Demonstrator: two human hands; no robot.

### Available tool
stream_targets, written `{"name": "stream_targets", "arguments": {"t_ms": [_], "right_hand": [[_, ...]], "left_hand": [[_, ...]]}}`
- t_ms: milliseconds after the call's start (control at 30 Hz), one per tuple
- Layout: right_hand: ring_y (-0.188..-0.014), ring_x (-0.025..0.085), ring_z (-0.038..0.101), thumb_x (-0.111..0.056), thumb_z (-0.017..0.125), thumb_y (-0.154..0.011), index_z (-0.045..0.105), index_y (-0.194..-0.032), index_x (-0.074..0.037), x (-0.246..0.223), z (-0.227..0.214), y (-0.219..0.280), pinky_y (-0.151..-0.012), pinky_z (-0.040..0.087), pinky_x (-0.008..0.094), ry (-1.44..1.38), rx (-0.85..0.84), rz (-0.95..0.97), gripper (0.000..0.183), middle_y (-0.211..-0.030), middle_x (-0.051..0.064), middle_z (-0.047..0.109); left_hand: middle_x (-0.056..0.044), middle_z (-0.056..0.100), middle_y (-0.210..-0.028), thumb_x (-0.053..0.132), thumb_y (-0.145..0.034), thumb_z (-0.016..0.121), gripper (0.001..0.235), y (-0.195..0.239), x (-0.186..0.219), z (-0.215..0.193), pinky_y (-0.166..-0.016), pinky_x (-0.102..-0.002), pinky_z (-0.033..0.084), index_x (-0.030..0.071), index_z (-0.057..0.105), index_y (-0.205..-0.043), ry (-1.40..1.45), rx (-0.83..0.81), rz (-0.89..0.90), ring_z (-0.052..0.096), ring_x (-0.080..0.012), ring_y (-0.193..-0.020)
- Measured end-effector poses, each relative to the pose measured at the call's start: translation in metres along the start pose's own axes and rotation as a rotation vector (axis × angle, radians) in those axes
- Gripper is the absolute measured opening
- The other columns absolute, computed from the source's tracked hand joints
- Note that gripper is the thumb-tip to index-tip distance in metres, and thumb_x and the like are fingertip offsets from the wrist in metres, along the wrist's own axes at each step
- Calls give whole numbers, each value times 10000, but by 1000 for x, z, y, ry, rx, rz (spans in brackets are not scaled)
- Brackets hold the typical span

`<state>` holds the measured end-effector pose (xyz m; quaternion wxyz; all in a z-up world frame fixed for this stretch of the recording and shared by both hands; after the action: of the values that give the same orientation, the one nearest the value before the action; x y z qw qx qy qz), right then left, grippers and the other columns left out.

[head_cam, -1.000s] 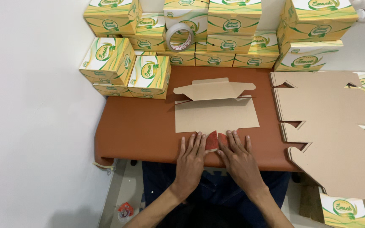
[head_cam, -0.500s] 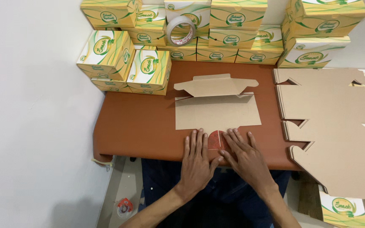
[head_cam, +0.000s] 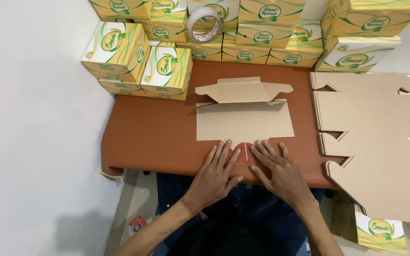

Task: The person assembles flat cardboard pieces into small rectangular boxes by folding the flaps and tucking them into slots. They repeat this process for multiple boxes, placing the finished ones on the table.

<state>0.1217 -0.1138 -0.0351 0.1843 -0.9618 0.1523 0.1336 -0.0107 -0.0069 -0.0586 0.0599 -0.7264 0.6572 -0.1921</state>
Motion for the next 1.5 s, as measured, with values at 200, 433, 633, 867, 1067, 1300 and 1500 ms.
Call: {"name": "stream_targets", "arguments": {"t_ms": [200,433,633,867,1067,1300,1500], "right_hand": [[-1471,246,542,-475,631,-1025,645,-1513,-245,4,6,3,-1272,328,523,67,-13,18,539,-1539,21,640],[-1490,243,522,-496,578,-1055,636,-1523,-233,-1,7,5,-1278,316,507,105,2,45,540,-1548,35,632],[-1506,253,495,-462,569,-1064,600,-1553,-202,-3,6,6,-1301,268,505,91,-10,68,555,-1571,69,603],[-1489,283,529,-338,743,-958,368,-1670,-120,-2,-18,7,-1206,414,447,-170,172,74,833,-1684,139,478],[-1326,273,534,-26,557,-1018,351,-1667,-101,29,-35,12,-1034,460,378,-378,285,355,685,-1461,106,620],[-1599,366,390,-238,664,-994,553,-1567,-258,39,-37,12,-1309,291,503,148,155,-59,584,-1702,163,447],[-1522,287,478,-881,780,-725,635,-1313,-284,43,-20,-21,-1347,170,581,168,-296,35,850,-1668,70,487]], "left_hand": [[-331,367,-1675,517,-1167,342,699,0,1,-8,-1290,-583,236,29,385,-1665,45,28,19,360,-499,-1553],[-304,400,-1668,498,-1162,378,668,-1,2,-13,-1290,-570,247,49,421,-1654,25,34,32,370,-486,-1551],[-307,427,-1648,490,-1146,438,663,-1,4,-19,-1273,-572,282,35,461,-1627,39,86,33,408,-499,-1521],[-218,492,-1651,274,-1039,659,653,-9,-4,-41,-1172,-453,460,34,447,-1608,180,274,-123,541,-367,-1487],[-244,325,-1736,-21,-997,553,649,-1,-26,-61,-989,-347,624,61,375,-1616,514,452,-236,693,-336,-1351],[-266,273,-1736,470,-965,794,563,5,-50,-71,-1228,-645,298,139,647,-1396,124,177,-22,319,-416,-1614],[-183,625,-1495,502,-1012,658,442,-17,-65,-30,-1217,-636,333,78,683,-1136,-77,-118,238,624,-341,-1377]]}}
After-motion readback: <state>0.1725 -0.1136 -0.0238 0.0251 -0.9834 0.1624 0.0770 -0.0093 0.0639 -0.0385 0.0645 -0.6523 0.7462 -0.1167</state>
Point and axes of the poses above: each hand's wrist, its own y-axis away from the middle knuckle, its own z-axis out of the palm, x = y × z, the point moved 7 cm from there along -y, towards the middle knuckle
